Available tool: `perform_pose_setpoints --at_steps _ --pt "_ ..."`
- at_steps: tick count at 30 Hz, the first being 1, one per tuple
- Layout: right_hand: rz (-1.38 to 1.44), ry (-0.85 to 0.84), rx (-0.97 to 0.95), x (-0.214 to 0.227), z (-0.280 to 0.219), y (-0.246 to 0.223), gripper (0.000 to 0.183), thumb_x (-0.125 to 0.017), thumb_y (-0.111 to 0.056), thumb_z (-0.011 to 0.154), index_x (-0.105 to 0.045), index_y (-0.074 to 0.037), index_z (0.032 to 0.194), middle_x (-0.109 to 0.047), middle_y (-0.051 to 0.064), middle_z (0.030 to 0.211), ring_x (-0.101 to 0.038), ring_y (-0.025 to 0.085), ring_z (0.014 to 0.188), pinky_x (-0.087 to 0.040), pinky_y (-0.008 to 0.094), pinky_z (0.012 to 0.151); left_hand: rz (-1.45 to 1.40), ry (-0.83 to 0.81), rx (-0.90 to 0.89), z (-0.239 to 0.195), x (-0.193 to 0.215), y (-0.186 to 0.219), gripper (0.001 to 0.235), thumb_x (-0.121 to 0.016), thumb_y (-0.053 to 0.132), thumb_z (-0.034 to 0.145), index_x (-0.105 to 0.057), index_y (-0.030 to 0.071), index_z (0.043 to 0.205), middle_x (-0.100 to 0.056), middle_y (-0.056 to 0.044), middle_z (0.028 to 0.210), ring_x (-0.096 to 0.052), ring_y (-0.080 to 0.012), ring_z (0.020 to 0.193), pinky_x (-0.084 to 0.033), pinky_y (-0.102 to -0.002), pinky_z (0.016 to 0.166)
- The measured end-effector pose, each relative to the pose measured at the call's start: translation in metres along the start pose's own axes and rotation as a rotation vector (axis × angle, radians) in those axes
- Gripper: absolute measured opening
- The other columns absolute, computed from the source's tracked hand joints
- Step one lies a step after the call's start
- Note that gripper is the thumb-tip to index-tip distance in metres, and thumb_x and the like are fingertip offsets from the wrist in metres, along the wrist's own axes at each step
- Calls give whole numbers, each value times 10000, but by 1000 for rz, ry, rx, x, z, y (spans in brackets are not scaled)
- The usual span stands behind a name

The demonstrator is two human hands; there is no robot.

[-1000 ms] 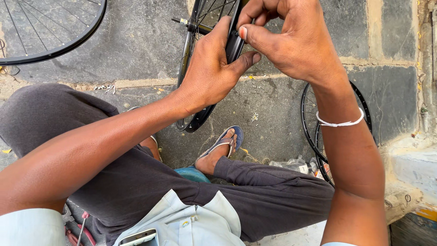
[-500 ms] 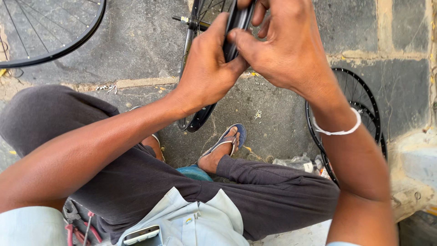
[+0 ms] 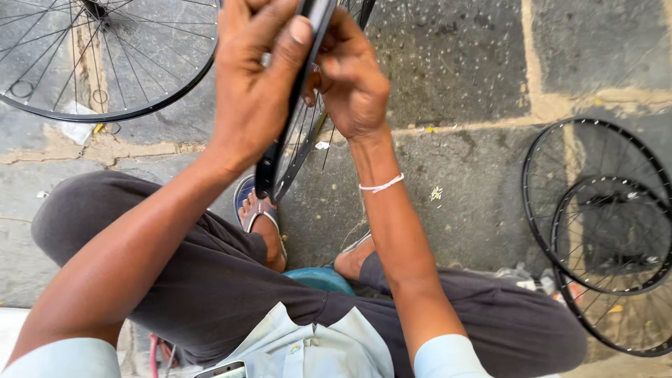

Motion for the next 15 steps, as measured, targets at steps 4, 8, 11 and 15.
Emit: perform_pose_setpoints --at_steps 4,8,11,15 --pt "-17 -62 31 -21 2 1 328 -615 -337 1110 -645 -49 1264 -682 33 948 -634 121 739 -514 275 548 -186 -37 233 -2 14 -19 272 -616 278 1053 -687 24 1120 -545 15 1040 -620 -81 762 -524 -239 591" --pt "58 -175 149 -32 8 -8 368 -715 -273 988 -604 -88 1286 -622 5 1086 -607 113 905 -555 302 615 -86 -91 45 -3 28 -22 311 -619 271 1209 -688 -29 1166 -551 -9 1026 -549 -90 835 -430 -235 726" --pt "-148 -83 94 -39 21 11 300 -522 -332 1096 -675 -80 1149 -557 -72 740 -565 38 574 -511 202 488 -37 -77 97 -2 37 -33 301 -638 257 1202 -693 -31 1132 -585 -23 951 -502 -95 840 -388 -241 720" --pt "-55 -85 120 -32 24 13 256 -578 -268 1083 -671 -36 1138 -580 -3 768 -567 95 590 -520 248 497 74 -91 -13 -5 40 -24 300 -623 218 1248 -692 -63 1167 -584 -39 1064 -496 -116 997 -414 -266 863"
Point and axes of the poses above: each hand's wrist, its own z-axis towards the middle knuckle, its own x-axis out of the back of the hand, y = z × x, the point moved 5 cm from there along z, towards the middle knuckle
